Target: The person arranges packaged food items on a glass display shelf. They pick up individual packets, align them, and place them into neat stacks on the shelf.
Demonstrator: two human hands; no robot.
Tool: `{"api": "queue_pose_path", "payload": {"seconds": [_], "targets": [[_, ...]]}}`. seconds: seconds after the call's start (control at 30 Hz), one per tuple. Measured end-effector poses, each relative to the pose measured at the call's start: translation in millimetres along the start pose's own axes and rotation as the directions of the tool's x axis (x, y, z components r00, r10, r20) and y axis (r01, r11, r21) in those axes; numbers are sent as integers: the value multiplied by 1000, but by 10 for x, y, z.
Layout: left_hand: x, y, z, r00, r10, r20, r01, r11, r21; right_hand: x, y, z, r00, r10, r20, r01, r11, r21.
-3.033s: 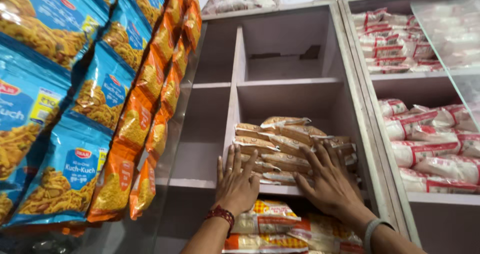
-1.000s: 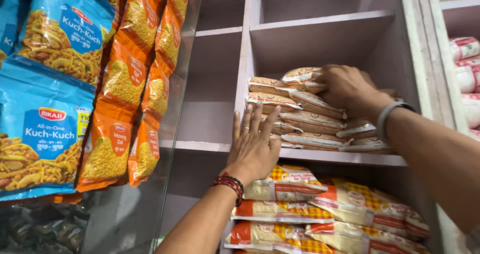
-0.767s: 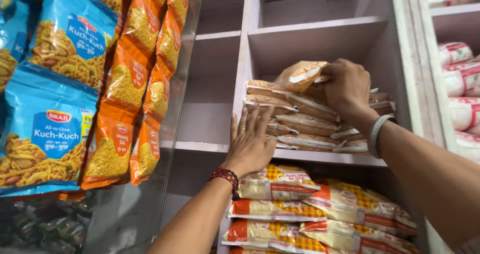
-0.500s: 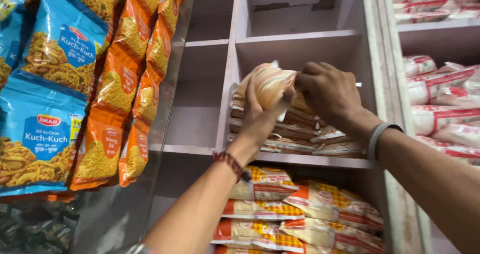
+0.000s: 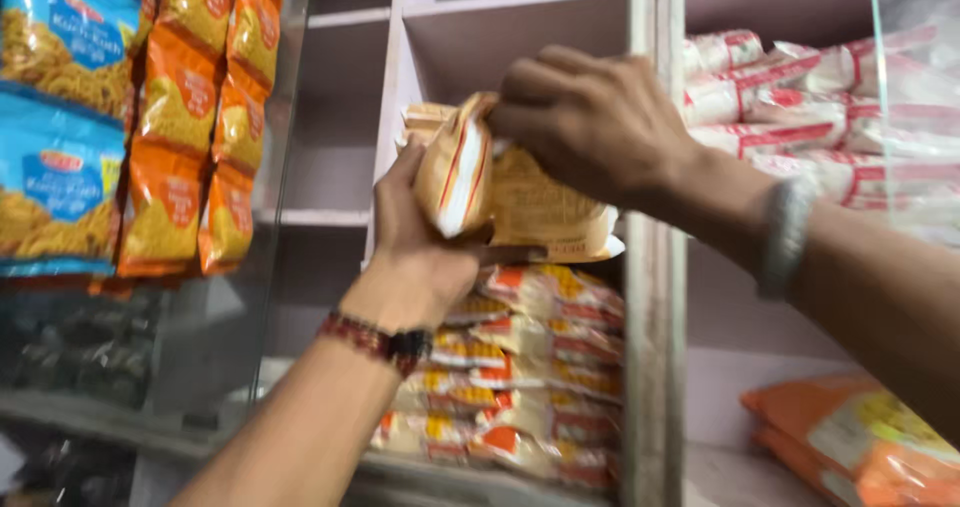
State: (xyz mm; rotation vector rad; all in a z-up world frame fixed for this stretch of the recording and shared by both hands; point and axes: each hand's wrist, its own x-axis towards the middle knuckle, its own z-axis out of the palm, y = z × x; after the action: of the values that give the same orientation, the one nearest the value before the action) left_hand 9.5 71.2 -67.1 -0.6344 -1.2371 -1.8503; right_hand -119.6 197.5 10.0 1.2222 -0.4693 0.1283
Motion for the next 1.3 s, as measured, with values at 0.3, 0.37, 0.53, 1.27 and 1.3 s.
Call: {"api": "queue_pose_path", "payload": {"seconds": [0.3, 0.37, 0.53, 1.27, 1.3], "targets": [[-774, -791, 559, 978, 208, -8, -207, 973, -97, -704, -332, -1185, 999, -31, -12, 33, 990, 141], [-851, -977, 707, 979, 201, -25, -203, 969, -139, -881, -320, -1431, 1000, 15, 0, -14, 992, 122], [-958, -1531, 1079, 975, 185, -125, -212, 941, -263, -1308, -343, -1907, 997, 74, -10, -72, 989, 128], [-961, -3047, 821, 879, 136, -457, -141, 990, 24, -3056, -1010, -1724, 688, 690, 226, -724, 632, 277], [-934, -3088, 821, 883, 214, -418, -201, 977, 75, -3138, -1100, -1680, 639, 731, 241, -767, 583, 267]]}}
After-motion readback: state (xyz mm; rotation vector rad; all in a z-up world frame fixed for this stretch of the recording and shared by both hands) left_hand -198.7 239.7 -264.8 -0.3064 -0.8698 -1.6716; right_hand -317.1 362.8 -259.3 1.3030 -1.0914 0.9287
